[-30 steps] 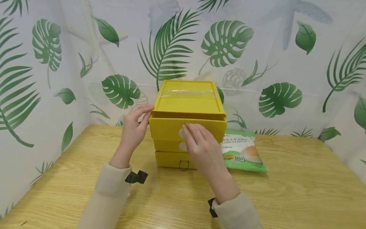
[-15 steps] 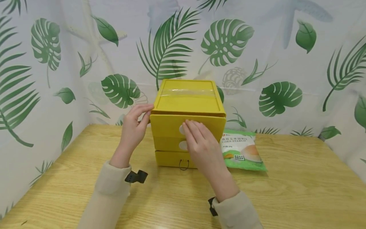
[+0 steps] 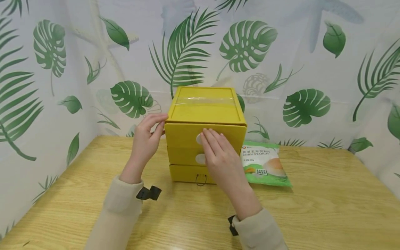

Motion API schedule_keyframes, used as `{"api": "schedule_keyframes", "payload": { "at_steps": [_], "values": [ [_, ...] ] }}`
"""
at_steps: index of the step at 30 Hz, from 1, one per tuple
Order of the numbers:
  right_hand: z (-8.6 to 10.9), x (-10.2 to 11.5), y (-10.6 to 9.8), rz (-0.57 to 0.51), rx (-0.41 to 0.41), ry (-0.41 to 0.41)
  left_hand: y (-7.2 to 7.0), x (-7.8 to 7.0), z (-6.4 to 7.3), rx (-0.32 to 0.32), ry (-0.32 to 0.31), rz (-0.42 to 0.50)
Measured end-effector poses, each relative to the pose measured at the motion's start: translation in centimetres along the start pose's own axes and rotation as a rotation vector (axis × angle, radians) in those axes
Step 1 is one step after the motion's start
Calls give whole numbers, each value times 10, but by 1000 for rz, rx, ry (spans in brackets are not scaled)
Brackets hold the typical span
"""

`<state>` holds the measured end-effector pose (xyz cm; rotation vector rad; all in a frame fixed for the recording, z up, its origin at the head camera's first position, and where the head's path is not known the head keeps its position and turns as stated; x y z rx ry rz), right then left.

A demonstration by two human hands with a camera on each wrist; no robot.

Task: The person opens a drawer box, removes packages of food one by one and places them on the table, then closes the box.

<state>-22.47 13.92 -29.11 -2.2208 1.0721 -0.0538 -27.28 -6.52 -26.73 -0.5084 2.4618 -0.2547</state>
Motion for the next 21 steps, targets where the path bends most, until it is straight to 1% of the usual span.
{"api": "schedule_keyframes", "payload": {
  "at_steps": [7,14,21],
  "values": [
    [2,-2,1,15,70,23,1,1,0,2,-6,2],
    [3,-2,1,17,143,65,0,0,0,2,-9,-3],
    [3,-1,1,10,171,82,0,0,0,-1,1,-5]
  ]
}}
Point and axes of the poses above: each hand's wrist, its own z-axis away from the middle knuckle, its own y-axis out of the palm, x = y × z, the point moved 1 cm from there along -z, towards the middle knuckle, and after that the axes turned 4 degrees about -z, right-handed, at the moved point
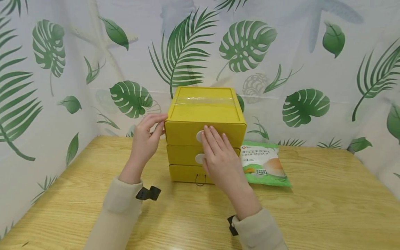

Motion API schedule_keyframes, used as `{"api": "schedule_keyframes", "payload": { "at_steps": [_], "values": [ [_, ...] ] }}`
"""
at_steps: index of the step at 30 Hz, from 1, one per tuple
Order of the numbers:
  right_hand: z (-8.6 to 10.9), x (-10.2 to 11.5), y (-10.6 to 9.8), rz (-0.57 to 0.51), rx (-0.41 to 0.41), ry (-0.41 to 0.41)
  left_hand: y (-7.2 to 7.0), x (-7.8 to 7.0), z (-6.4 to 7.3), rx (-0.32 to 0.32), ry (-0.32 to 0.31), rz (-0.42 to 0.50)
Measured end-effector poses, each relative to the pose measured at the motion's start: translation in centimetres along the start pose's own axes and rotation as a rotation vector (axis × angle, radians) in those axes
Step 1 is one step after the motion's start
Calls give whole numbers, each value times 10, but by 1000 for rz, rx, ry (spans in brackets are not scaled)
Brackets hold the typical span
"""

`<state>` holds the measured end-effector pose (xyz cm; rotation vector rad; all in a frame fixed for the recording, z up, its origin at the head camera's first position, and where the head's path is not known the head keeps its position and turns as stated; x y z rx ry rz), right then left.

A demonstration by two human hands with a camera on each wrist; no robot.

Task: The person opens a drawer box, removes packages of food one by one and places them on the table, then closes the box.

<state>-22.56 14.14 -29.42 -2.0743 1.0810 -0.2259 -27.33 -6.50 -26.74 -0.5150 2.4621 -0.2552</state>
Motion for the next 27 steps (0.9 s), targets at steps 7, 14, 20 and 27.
{"api": "schedule_keyframes", "payload": {
  "at_steps": [7,14,20,27],
  "values": [
    [1,0,1,-2,33,10,-1,-1,0,6,-18,6],
    [0,0,2,-43,-6,-3,0,0,1,3,-13,1],
    [-3,2,1,-91,-131,-80,0,0,1,3,-15,-3],
    [-5,7,0,-100,-208,-133,1,0,1,3,-12,-5]
  ]
}}
Point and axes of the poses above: each hand's wrist, its own z-axis away from the middle knuckle, its own y-axis out of the palm, x = y × z, the point moved 1 cm from there along -z, towards the middle knuckle, and after that the axes turned 4 degrees about -z, right-handed, at the moved point
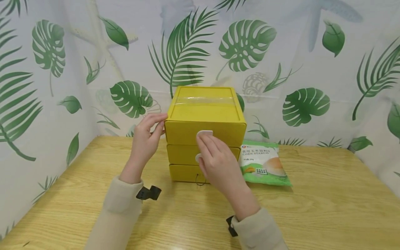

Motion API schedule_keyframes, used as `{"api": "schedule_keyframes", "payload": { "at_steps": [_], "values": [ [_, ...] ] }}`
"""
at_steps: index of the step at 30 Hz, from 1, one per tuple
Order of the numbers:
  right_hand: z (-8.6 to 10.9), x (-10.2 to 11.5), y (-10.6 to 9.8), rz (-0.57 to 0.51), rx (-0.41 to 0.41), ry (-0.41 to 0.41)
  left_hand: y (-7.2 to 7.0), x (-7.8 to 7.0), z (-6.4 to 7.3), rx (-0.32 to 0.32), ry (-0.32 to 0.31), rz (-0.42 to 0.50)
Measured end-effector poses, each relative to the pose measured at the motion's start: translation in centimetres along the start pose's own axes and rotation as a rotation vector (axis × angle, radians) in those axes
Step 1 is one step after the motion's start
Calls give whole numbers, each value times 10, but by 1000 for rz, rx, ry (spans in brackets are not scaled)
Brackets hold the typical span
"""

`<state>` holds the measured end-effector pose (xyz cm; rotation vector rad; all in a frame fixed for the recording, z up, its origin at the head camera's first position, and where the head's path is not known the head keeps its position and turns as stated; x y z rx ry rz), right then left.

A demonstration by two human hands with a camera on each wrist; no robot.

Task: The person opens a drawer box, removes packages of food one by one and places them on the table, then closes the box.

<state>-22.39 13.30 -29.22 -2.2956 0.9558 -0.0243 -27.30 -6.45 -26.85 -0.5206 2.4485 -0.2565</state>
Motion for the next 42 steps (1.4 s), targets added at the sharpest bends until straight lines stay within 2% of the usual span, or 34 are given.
{"api": "schedule_keyframes", "payload": {
  "at_steps": [28,42],
  "values": [
    [9,4,9,-9,256,106,0,1,0,-7,19,12],
    [11,4,14,3,300,114,0,0,0,-7,18,2]
  ]
}}
Point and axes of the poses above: each hand's wrist, its own z-axis away from the middle knuckle, its own y-axis out of the palm, x = y × z, the point moved 1 cm from there along -z, towards the middle knuckle, and after that the axes turned 4 degrees about -z, right-handed, at the moved point
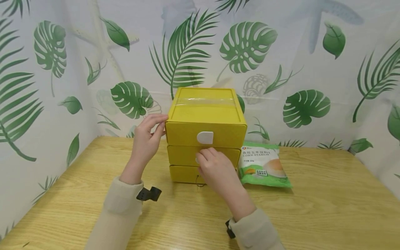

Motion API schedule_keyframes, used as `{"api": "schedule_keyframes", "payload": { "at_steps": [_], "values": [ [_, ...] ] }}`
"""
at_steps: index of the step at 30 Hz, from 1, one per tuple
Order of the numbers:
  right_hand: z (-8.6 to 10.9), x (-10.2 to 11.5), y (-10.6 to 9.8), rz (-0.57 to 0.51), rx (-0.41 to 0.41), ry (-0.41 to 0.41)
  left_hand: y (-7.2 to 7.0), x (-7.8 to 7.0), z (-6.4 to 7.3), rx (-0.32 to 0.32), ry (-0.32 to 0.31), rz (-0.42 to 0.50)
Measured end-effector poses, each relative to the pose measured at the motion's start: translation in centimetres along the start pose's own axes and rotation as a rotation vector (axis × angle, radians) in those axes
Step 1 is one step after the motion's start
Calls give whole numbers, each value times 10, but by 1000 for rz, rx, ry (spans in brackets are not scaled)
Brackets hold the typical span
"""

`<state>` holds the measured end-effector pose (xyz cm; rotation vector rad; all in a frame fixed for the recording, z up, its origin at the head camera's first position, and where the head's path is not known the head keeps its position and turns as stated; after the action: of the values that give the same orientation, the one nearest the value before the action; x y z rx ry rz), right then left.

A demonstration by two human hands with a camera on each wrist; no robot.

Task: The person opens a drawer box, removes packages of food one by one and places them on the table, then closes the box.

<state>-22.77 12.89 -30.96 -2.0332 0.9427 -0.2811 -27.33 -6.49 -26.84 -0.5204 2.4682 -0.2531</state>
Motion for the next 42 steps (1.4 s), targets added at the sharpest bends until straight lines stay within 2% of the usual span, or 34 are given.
{"api": "schedule_keyframes", "payload": {
  "at_steps": [16,42],
  "values": [
    [1,2,5,-31,-11,14,-1,1,1,3,-2,-7],
    [0,3,5,-20,-39,20,0,0,0,0,1,-7]
  ]
}}
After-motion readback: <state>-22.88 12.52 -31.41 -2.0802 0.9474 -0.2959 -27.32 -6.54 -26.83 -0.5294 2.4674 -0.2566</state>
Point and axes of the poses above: each hand's wrist, its own z-axis away from the middle knuckle, its own y-axis out of the palm, x = y × z, the point moved 1 cm from there along -z, towards the middle knuckle, and after that the axes turned 4 degrees about -z, right-handed, at the moved point
